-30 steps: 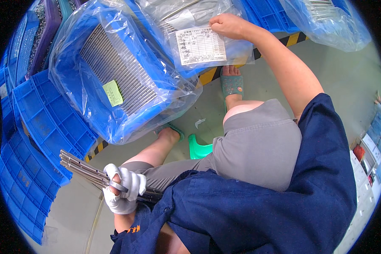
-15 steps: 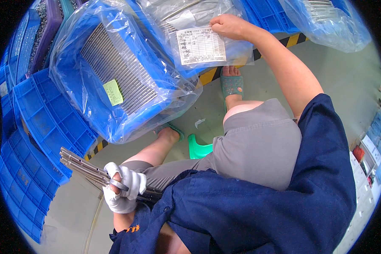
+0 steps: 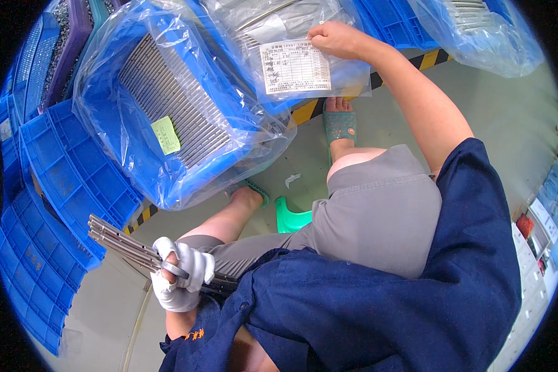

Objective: Inspecting and sorting metal rods or cylindrical components in a warehouse setting.

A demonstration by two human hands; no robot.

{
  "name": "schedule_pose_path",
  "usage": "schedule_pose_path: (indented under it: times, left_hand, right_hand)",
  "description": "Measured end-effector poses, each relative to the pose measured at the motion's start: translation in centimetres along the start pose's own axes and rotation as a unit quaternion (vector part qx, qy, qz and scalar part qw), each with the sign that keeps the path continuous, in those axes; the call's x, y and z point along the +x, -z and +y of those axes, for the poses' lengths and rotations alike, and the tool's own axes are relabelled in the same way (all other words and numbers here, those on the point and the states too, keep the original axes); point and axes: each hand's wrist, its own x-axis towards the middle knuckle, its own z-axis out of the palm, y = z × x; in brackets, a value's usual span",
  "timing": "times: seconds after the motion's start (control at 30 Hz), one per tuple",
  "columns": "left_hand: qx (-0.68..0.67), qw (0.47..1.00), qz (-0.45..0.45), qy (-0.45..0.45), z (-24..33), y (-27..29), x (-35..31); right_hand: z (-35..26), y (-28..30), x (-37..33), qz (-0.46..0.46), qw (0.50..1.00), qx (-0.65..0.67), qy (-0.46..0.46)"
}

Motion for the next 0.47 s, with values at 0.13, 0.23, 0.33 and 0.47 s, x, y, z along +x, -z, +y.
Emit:
schedule_pose_path:
  times: [0.13,0.23,0.33,0.47]
  left_hand:
    - [0.02,1.0,-0.019,-0.008,-0.06,-0.01,0.09]
    - [-0.02,1.0,0.018,0.004,0.05,0.03,-0.21]
    - [-0.017,1.0,0.019,0.004,0.05,0.04,-0.23]
    - [-0.02,1.0,0.017,0.009,0.12,0.03,-0.16]
  right_hand:
    - [-0.03,-0.19,-0.08,0.013,1.0,0.001,0.001]
    - [-0.12,-0.11,-0.14,0.01,1.0,-0.003,-0.005]
    - [-0.45,0.03,-0.13,0.002,1.0,-0.014,-0.006]
    - [-0.24,-0.01,-0.07,0.005,1.0,-0.017,-0.001]
